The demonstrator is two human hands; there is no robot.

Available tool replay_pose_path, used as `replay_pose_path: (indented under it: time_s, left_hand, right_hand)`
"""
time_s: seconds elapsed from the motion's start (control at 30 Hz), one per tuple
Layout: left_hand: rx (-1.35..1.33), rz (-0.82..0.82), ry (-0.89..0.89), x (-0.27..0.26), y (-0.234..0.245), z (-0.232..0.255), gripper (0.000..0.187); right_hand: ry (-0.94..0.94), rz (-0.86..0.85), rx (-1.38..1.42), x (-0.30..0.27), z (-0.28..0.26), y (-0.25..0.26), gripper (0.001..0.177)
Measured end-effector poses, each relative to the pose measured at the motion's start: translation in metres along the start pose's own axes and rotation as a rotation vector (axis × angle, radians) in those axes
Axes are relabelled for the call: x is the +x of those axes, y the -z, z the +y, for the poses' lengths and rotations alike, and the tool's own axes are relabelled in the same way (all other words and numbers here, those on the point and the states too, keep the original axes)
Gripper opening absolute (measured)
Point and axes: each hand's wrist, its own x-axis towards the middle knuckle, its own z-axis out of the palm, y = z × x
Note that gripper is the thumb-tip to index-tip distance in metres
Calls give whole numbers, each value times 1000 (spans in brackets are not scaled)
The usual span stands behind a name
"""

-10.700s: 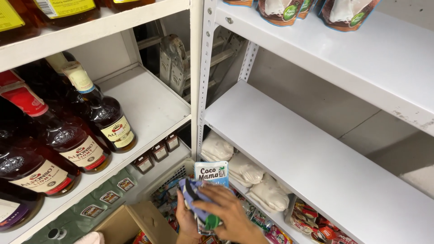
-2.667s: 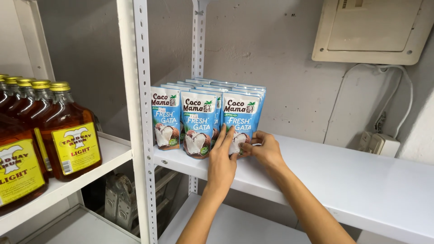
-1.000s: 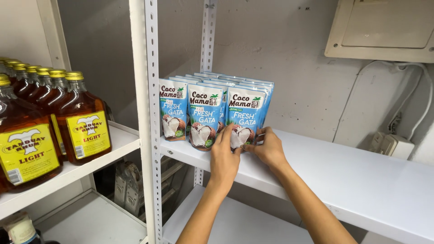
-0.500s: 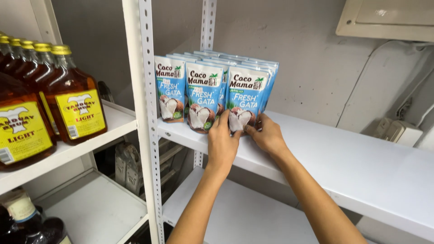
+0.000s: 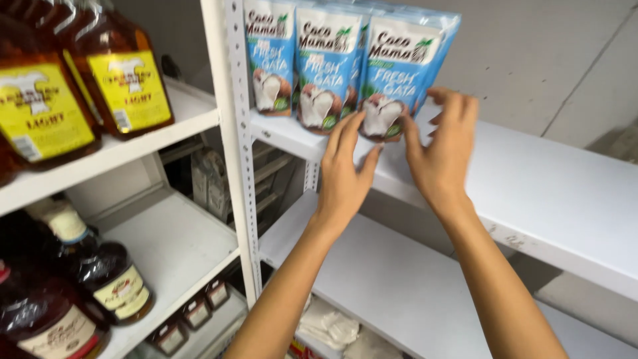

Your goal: The person repeatedly picks up packets of Coco Mama Fresh Gata from a white basket on the floor, wipes them with a cloth, and places them in a row on a white metal shelf. The person also handles a barcode scanner during the process.

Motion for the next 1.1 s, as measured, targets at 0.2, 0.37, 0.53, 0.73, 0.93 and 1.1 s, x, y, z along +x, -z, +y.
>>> replay_pose_path:
  time_s: [0.2,0.37,0.53,0.73,0.93,1.1]
  left_hand:
    - [49,107,-69,-163,61,-69,43]
    - [148,162,406,-352,108,-186,37]
    - [416,39,790,-519,176,-248,38]
    - [727,-147,1223,-615,207,-268,44]
    - [782,-251,1387,-637,192,-316,51]
    - [898,-563,1143,-638,192,-358,62]
  right_hand:
    - [298,34,-10,-137,-46,-5,34]
    - [76,-301,374,-310,-14,-97,29]
    - [-138,-584,439,-440,-15,-148,25]
    - [-441,-917,435,-595,-11,-180,35]
    - [-653,-1129,291,-646,-39,-201,105]
    - [-742,-1155,222,-681,-36,-212,112]
